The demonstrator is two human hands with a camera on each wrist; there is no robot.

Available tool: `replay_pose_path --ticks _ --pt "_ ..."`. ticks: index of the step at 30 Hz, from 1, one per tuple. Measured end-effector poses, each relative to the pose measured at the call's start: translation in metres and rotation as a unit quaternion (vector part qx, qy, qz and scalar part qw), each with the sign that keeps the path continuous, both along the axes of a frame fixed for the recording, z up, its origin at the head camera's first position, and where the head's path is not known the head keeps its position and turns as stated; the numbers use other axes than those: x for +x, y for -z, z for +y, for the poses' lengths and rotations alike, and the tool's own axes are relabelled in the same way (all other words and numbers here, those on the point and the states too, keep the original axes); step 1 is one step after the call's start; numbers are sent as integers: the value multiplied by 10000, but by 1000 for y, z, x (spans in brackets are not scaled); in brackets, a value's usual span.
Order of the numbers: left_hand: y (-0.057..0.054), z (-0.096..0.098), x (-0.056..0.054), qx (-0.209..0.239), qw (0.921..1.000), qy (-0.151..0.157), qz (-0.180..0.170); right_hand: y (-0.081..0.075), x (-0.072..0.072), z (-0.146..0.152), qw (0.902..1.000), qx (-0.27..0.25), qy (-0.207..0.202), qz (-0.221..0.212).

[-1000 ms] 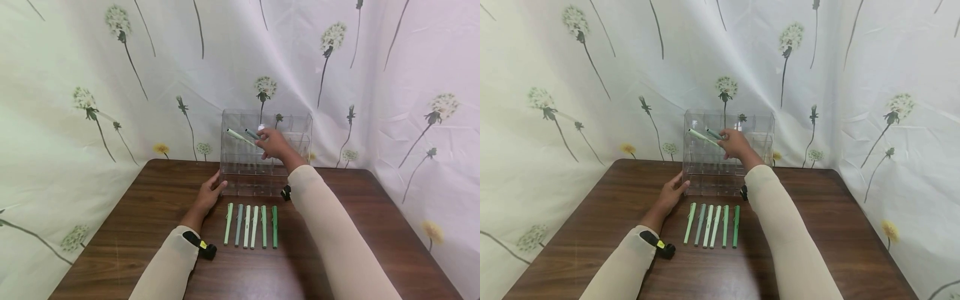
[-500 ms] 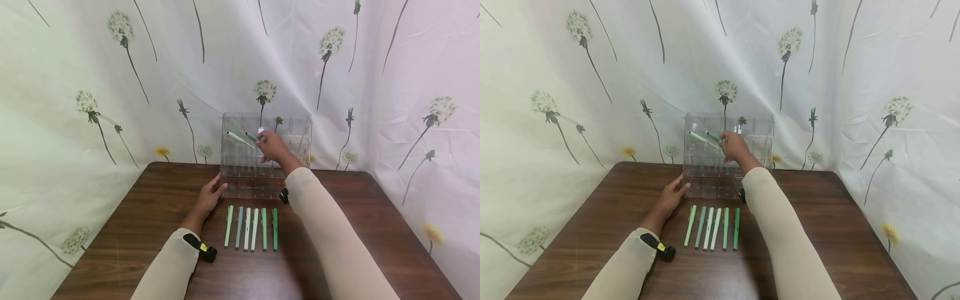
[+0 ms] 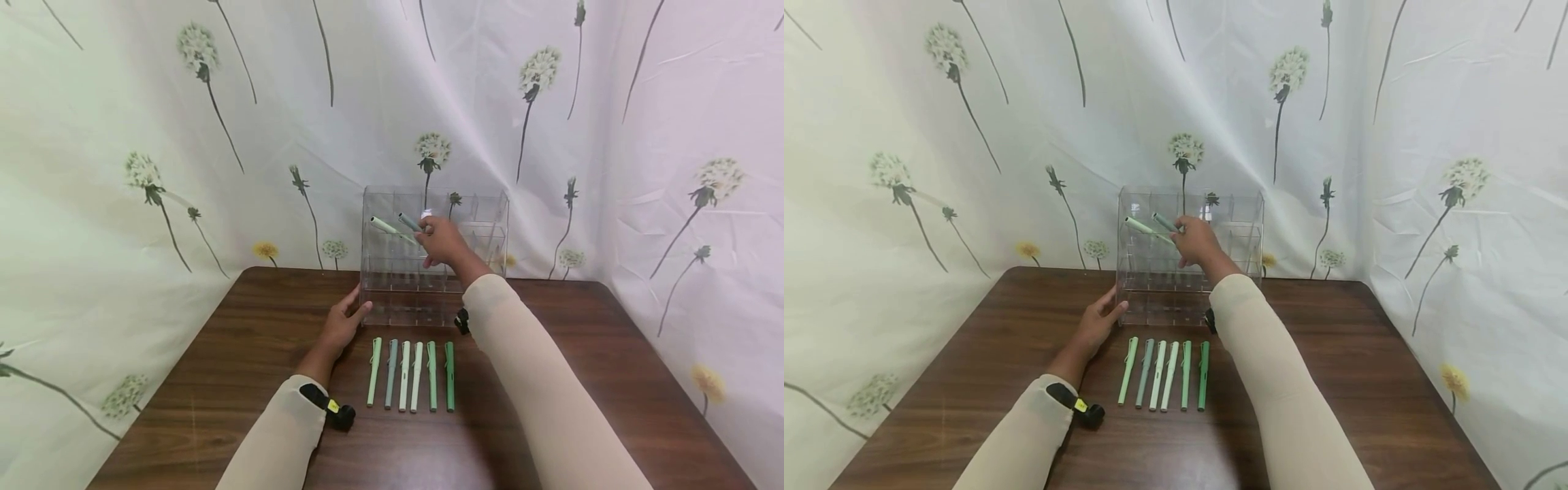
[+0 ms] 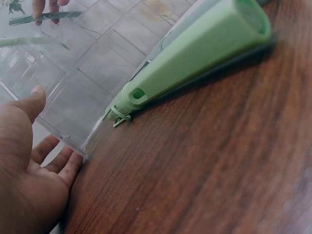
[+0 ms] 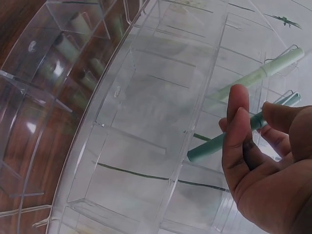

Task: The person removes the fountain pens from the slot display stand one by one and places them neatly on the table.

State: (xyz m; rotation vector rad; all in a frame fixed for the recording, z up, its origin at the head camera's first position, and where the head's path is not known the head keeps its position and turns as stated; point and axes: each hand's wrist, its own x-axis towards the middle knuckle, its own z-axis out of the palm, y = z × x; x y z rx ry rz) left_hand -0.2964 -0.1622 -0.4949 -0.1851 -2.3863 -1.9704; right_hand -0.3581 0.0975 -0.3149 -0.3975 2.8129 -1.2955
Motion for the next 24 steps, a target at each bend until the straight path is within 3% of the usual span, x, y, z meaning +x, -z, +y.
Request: replay_pose_path --ticks 12,18,24 --pt "1 0 0 -177 9998 50 57 -2 2 -3 9993 -142 339 75" --pt "0 0 1 -216 9998 53 16 -2 2 -6 9968 29 631 485" --pt "1 -1 0 -150 9998 52 81 -6 3 -8 9908 -223 719 1121"
